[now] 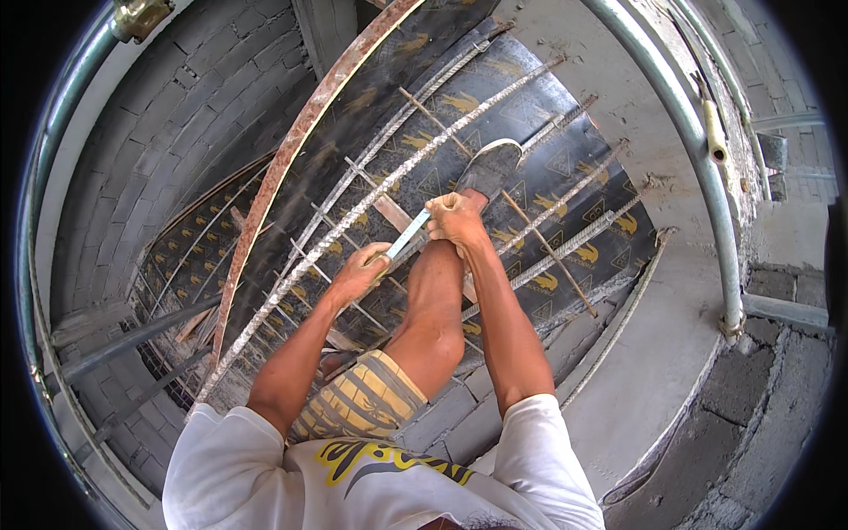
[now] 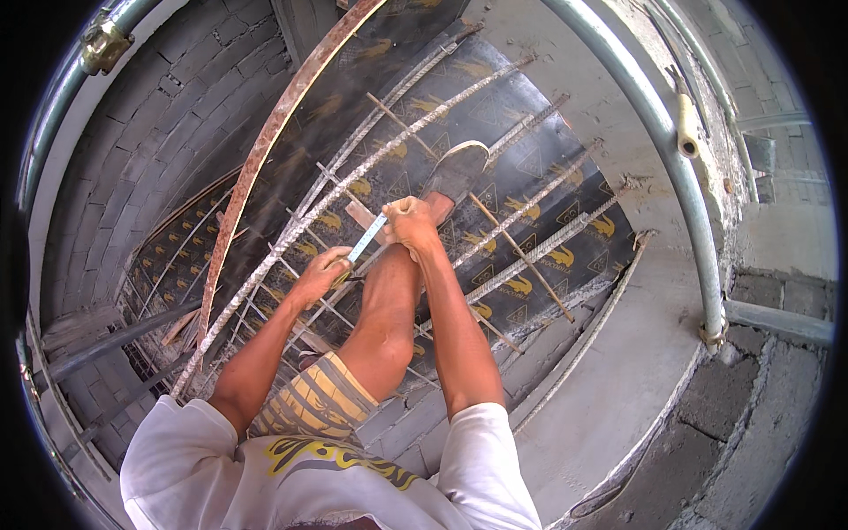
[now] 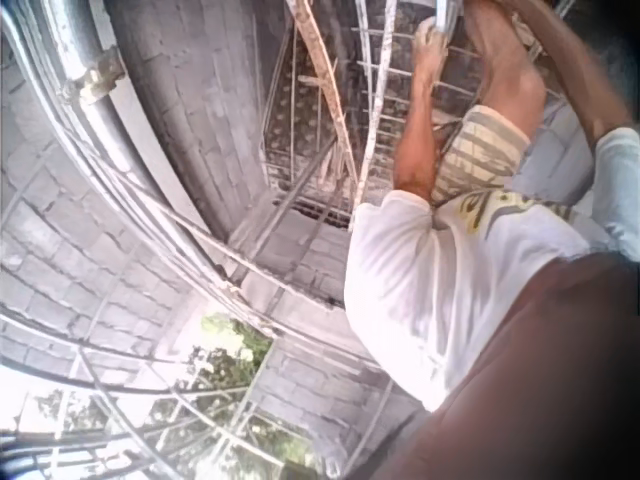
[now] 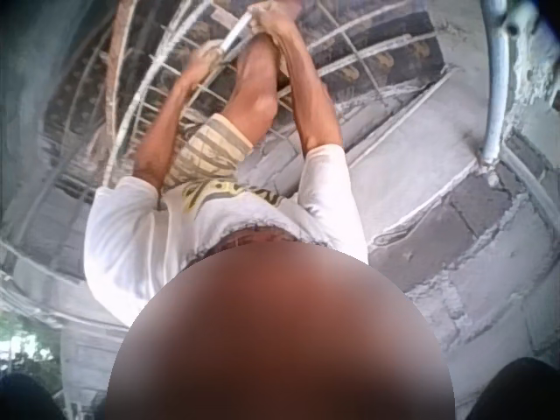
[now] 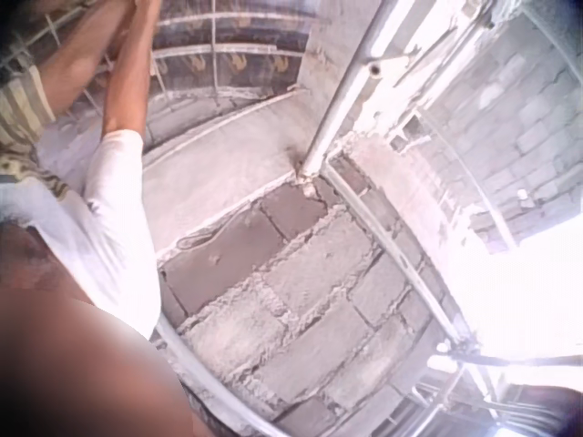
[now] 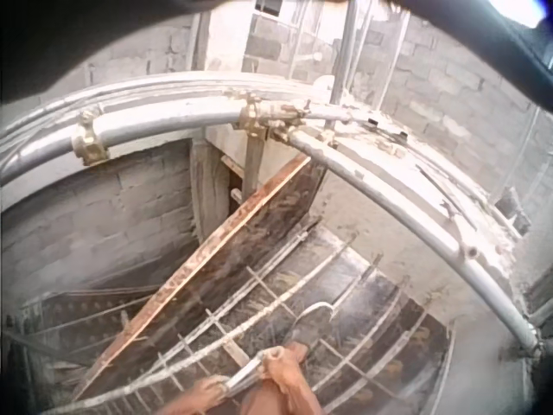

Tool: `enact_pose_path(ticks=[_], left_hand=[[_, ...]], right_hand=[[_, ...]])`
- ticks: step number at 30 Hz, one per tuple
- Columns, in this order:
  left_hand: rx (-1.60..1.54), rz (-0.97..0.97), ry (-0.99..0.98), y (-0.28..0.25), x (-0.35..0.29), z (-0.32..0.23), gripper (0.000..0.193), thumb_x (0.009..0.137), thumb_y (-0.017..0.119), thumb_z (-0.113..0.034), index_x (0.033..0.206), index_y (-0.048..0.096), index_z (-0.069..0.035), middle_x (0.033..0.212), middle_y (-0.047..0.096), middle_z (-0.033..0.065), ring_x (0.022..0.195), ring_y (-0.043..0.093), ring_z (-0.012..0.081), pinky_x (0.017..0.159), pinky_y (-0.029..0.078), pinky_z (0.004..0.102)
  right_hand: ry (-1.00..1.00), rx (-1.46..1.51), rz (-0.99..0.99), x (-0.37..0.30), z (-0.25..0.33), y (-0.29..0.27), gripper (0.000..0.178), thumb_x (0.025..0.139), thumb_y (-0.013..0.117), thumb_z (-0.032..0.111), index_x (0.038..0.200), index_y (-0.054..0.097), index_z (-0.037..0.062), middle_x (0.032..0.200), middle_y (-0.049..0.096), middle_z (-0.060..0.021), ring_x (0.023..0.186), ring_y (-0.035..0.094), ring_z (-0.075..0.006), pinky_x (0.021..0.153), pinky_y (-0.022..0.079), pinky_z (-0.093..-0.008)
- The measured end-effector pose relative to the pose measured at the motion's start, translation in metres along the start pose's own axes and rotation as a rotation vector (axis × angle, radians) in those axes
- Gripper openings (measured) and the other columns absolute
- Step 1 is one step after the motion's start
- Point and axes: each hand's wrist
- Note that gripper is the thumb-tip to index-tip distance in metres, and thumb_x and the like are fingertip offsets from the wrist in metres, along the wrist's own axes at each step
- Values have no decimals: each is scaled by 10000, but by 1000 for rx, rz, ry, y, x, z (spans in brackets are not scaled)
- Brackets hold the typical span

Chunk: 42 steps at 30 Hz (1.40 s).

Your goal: The person works on a spiral rebar cage, using pliers to bend and twist wire ties around intersecting rebar rods. They repeatedly position the rods, secure them with wire, and adjust the cage structure while standing on the spiral framework.

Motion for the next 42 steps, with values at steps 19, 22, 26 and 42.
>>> enact_pose_path(ticks=[19,22,26,42], left_hand=[[420,-657,-55,-65,237,117,235,1001,542,-305,1112,656,-132,1094,653,206,1069,610,418,910,472,533],[443,-620,-142,-71,246,121,233,1003,543,-307,1124,665,-149,1118,656,198,1099,611,410,920,473,534],[361,-607,-169,-76,247,133,237,1008,552,-319,1129,683,-163,1102,686,170,1077,640,391,921,479,528],[464,-553,239,-99,234,191,388,1065,501,-340,1206,656,-14,1089,689,154,1022,638,276,934,474,387]], right_hand=[[-504,-492,-472,280,5,5,253,926,667,233,1037,764,27,966,725,-240,919,701,-406,818,527,-478],[-468,-488,-457,286,4,9,265,950,640,261,1054,767,53,994,729,-228,934,698,-417,829,527,-488],[-461,-575,-411,280,-4,10,288,977,605,296,1087,761,81,1016,727,-228,958,694,-427,837,531,-493],[-767,-592,-647,268,-27,40,222,969,617,310,967,642,90,782,602,-168,730,599,-392,685,434,-544]])
Point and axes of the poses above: each hand's wrist, its own x-axis towards the middle knuckle, its own y-axis out of the palm, z = x × y
